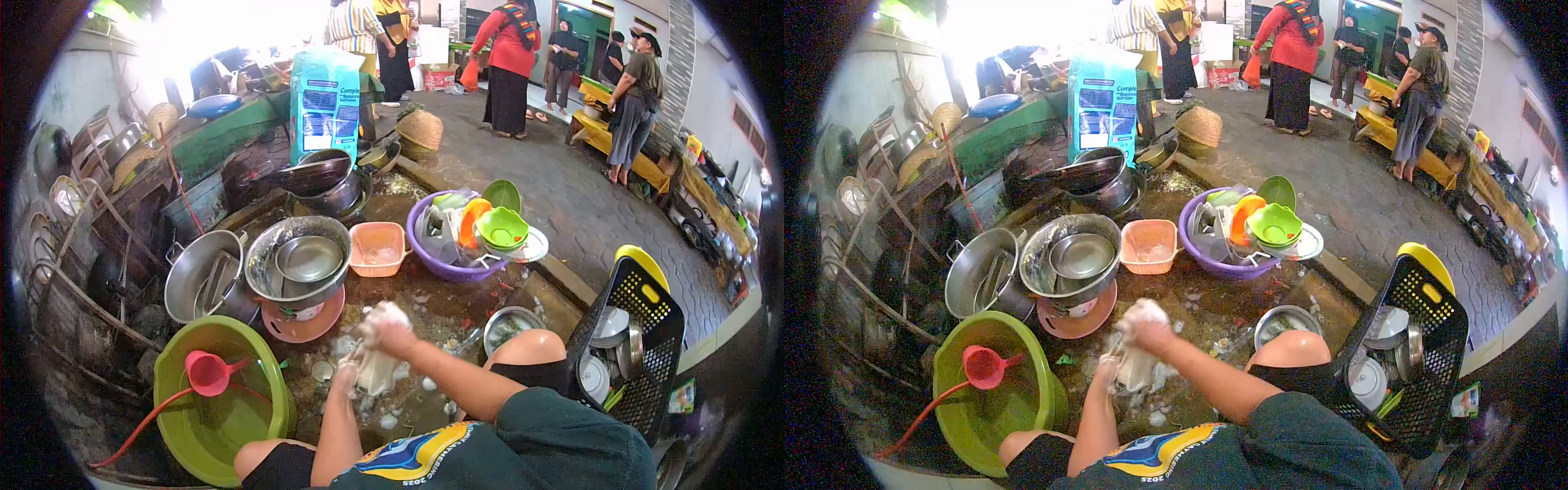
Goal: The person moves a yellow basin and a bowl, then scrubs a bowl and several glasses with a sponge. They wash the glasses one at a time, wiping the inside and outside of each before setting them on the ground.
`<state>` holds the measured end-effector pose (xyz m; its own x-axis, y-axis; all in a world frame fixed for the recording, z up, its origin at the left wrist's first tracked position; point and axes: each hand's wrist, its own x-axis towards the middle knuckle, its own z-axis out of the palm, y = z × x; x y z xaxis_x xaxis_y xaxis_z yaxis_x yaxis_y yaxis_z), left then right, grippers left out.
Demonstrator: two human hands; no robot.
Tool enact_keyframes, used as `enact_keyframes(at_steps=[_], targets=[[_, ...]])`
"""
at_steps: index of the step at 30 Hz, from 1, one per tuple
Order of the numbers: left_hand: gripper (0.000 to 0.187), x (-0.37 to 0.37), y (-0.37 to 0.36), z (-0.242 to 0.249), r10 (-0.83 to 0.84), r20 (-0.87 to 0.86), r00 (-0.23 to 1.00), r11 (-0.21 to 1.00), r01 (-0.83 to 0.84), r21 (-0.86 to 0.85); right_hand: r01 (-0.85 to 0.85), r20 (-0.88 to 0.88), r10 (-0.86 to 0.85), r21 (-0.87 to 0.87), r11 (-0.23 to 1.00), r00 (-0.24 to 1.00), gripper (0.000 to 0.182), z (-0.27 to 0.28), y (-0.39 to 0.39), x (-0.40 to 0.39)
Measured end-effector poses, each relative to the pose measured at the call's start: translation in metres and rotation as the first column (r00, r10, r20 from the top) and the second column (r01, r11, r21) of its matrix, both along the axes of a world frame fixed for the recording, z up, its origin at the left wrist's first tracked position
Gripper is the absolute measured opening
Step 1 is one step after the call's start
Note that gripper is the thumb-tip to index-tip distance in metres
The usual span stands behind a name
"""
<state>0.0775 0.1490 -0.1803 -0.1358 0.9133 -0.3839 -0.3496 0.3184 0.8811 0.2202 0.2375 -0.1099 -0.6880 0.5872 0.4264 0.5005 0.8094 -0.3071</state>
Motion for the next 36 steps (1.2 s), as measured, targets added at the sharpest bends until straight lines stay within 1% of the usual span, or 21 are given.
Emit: enact_keyframes(at_steps=[3,4,5,6,7,9,11,13,15,16,17,19,20,21,23,25,26,29,31,33,36], targets=[[0.034,0.008,-0.006,0.019,-0.016,0.089,0.996,0.998,0.012,0.054,0.153,-0.077,-0.26,-0.638,0.755,0.963,0.013,-0.023,0.047,0.018],[0.034,0.007,-0.005,0.019,-0.041,0.161,0.986,0.999,0.035,0.038,0.153,-0.076,-0.26,-0.639,0.754,0.963,0.013,-0.021,0.04,0.017],[0.033,0.007,-0.005,0.021,-0.065,0.233,0.97,0.998,0.061,0.024,-0.258,-0.439,-0.284,-0.825,0.503,0.852,0.013,-0.014,0.027,0.014],[0.033,0.009,-0.007,0.027,-0.065,0.236,0.97,0.998,0.062,0.022,-0.668,-0.682,-0.425,-0.714,0.211,0.595,0.013,-0.004,0.013,0.012],[0.032,0.013,-0.01,0.037,-0.01,0.306,0.952,1.0,0.007,0.01,-0.79,-0.681,-0.545,-0.611,0.053,0.49,0.015,0.013,-0.002,0.011],[0.031,0.02,-0.006,0.04,0.046,0.383,0.922,0.999,-0.05,0.001,-0.789,-0.673,-0.564,-0.612,0.061,0.479,0.013,-0.004,0.001,0.003],[0.032,0.026,-0.004,0.026,0.057,0.753,0.655,0.99,-0.133,0.041,-0.85,-0.686,-0.611,-0.525,0.041,0.394,0.017,-0.014,0.005,0.004],[0.034,0.043,-0.006,0.018,0.089,0.554,0.828,0.968,-0.202,0.147,-0.907,-0.693,-0.658,-0.419,0.035,0.295,0.02,-0.011,-0.001,0.004],[0.037,0.057,-0.017,0.049,0.078,0.645,0.76,0.933,-0.284,0.221,-0.716,-0.387,-0.862,-0.697,0.04,0.328,0.014,0.009,-0.02,0.004],[0.041,0.057,-0.011,0.042,0.166,0.67,0.724,0.923,-0.353,0.153,-0.473,-0.17,-0.901,-0.88,-0.044,0.4,0.014,-0.055,-0.008,-0.012],[0.041,0.049,-0.008,0.029,0.164,0.666,0.728,0.923,-0.351,0.157,-0.367,-0.311,-0.783,-0.923,0.113,0.539,0.015,-0.044,-0.029,-0.009],[0.053,0.032,-0.01,0.003,0.263,0.641,0.721,0.841,-0.496,0.214,-0.44,-0.252,-0.728,-0.895,-0.076,0.638,0.015,-0.108,-0.031,-0.022],[0.051,0.034,-0.011,0.022,0.438,0.407,0.802,0.84,-0.526,0.131,-0.438,-0.251,-0.727,-0.896,-0.076,0.639,0.015,-0.131,-0.03,-0.025],[0.051,0.038,-0.009,0.039,0.44,0.407,0.801,0.839,-0.528,0.132,-0.486,-0.166,-0.717,-0.832,-0.266,0.677,0.015,-0.149,-0.029,-0.028],[0.034,0.043,-0.007,0.058,0.686,0.308,0.66,0.577,-0.75,0.323,-0.516,-0.085,-0.689,-0.729,-0.449,0.72,0.015,-0.161,-0.045,-0.037],[0.029,0.026,0.0,0.033,0.75,0.248,0.613,0.496,-0.769,0.402,-0.502,-0.273,-0.517,-0.778,-0.378,0.811,0.017,-0.155,-0.076,-0.043],[0.026,0.016,0.003,0.019,0.807,0.202,0.555,0.411,-0.774,0.482,-0.372,-0.176,-0.47,-0.853,-0.365,0.865,0.024,-0.198,-0.065,-0.044],[0.02,-0.017,-0.002,-0.006,0.787,0.139,0.601,0.496,-0.75,0.437,-0.302,0.028,-0.76,-0.908,-0.291,0.65,0.025,-0.121,-0.023,-0.016],[0.016,-0.018,-0.004,-0.006,0.777,0.17,0.606,0.507,-0.763,0.401,-0.373,-0.214,-0.679,-0.923,-0.095,0.702,0.027,-0.062,-0.004,0.002],[0.015,-0.005,-0.007,-0.006,0.636,-0.638,0.433,0.772,-0.356,0.527,-0.458,-0.346,-0.7,-0.889,0.03,0.625,0.03,-0.019,-0.011,0.0],[0.018,0.014,-0.007,-0.001,0.685,-0.611,0.398,0.729,-0.357,0.584,-0.074,-0.026,-0.222,-0.975,-0.211,0.975,0.038,0.017,-0.023,0.014]])
